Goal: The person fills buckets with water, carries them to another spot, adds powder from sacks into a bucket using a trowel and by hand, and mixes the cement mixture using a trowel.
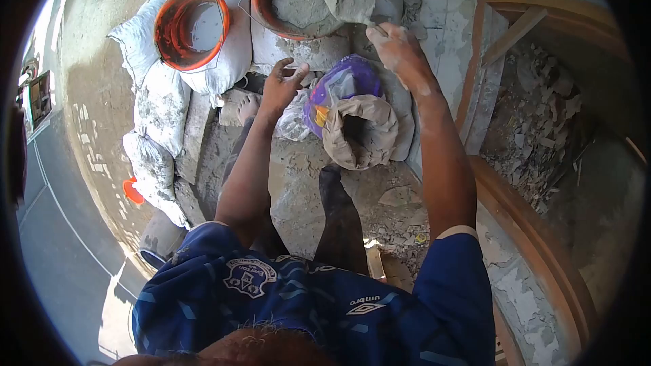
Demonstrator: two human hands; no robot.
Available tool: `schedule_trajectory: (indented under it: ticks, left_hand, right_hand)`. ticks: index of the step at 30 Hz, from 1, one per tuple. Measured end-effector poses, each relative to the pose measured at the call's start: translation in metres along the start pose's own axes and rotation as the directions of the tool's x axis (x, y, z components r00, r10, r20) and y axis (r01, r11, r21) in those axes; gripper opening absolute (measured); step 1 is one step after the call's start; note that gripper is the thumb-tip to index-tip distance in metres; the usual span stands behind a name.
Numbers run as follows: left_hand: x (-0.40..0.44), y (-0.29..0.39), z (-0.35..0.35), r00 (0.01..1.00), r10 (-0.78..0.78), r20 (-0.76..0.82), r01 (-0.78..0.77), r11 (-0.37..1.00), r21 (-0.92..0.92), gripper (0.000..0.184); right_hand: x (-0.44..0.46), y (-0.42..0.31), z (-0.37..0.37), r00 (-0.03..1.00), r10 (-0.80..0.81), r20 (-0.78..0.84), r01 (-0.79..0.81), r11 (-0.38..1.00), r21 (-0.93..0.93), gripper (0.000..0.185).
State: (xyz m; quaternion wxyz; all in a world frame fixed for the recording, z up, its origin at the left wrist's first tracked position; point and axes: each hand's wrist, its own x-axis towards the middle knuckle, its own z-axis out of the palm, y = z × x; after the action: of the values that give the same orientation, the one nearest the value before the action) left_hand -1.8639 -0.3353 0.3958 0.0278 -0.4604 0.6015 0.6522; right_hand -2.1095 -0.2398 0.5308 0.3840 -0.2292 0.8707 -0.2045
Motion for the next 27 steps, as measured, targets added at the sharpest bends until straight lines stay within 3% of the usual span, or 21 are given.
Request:
schedule_trajectory:
  ticks: [2, 3, 7, 9, 13, 14, 15, 16, 20, 22, 24, 25, 26, 27]
  left_hand:
    - [0.009, -0.006, -0.011, 0.961, -0.117, -0.249, 0.051, 0.965, -0.256, 0.077]
    - [0.014, -0.009, -0.015, 0.960, -0.124, -0.250, 0.054, 0.962, -0.268, 0.077]
    - [0.014, -0.009, -0.031, 0.951, -0.188, -0.244, 0.061, 0.891, -0.449, 0.077]
    - [0.012, -0.006, -0.039, 0.965, -0.193, -0.177, 0.072, 0.845, -0.530, 0.078]
    - [0.028, -0.010, -0.054, 0.964, -0.217, -0.155, 0.078, 0.786, -0.613, 0.082]
    - [0.030, -0.004, -0.059, 0.971, -0.218, -0.095, 0.109, 0.763, -0.637, 0.088]
    - [0.035, -0.003, -0.058, 0.971, -0.224, -0.087, 0.117, 0.758, -0.642, 0.088]
    - [0.041, -0.004, -0.055, 0.975, -0.212, -0.059, 0.117, 0.727, -0.677, 0.091]
    - [0.056, 0.002, -0.052, 0.977, -0.209, 0.042, 0.172, 0.654, -0.737, 0.095]
    - [0.069, 0.002, -0.045, 0.974, -0.216, 0.063, 0.190, 0.643, -0.742, 0.094]
    - [0.081, 0.003, -0.042, 0.969, -0.228, 0.090, 0.217, 0.627, -0.748, 0.077]
    - [0.088, 0.007, -0.046, 0.970, -0.225, 0.088, 0.214, 0.632, -0.745, 0.077]
    - [0.092, 0.009, -0.048, 0.978, -0.161, 0.132, 0.202, 0.590, -0.782, 0.066]
    - [0.092, 0.011, -0.046, 0.979, -0.096, 0.179, 0.203, 0.542, -0.816, 0.055]
  right_hand:
    - [0.032, -0.021, 0.020, 0.969, -0.240, -0.051, 0.205, 0.907, -0.369, 0.041]
    - [0.042, -0.036, 0.030, 0.941, -0.339, -0.013, 0.285, 0.810, -0.513, 0.038]
    - [0.115, -0.038, 0.099, 0.948, -0.295, 0.116, 0.302, 0.731, -0.612, 0.033]
    - [0.109, -0.075, 0.114, 0.985, -0.154, 0.075, 0.167, 0.762, -0.626, 0.032]
    - [0.145, -0.054, 0.135, 0.980, -0.201, -0.013, 0.142, 0.735, -0.662, 0.028]
    - [0.151, -0.049, 0.116, 0.942, -0.226, 0.247, 0.335, 0.646, -0.686, 0.029]
    - [0.156, -0.047, 0.103, 0.843, -0.218, 0.492, 0.522, 0.549, -0.652, 0.029]
    - [0.117, -0.087, 0.078, 0.891, -0.122, 0.437, 0.421, 0.582, -0.695, 0.032]
    - [0.109, -0.081, 0.070, 0.935, -0.092, 0.343, 0.340, 0.515, -0.787, 0.034]
    - [0.124, -0.060, 0.092, 0.974, -0.086, 0.210, 0.214, 0.653, -0.726, 0.033]
    - [0.118, -0.070, 0.108, 0.986, -0.034, 0.164, 0.142, 0.688, -0.712, 0.033]
    - [0.120, -0.073, 0.114, 0.992, 0.014, 0.127, 0.079, 0.715, -0.695, 0.033]
    - [0.124, -0.066, 0.107, 0.992, 0.022, 0.125, 0.072, 0.717, -0.693, 0.033]
    - [0.125, -0.055, 0.093, 0.978, -0.041, 0.203, 0.174, 0.693, -0.699, 0.032]
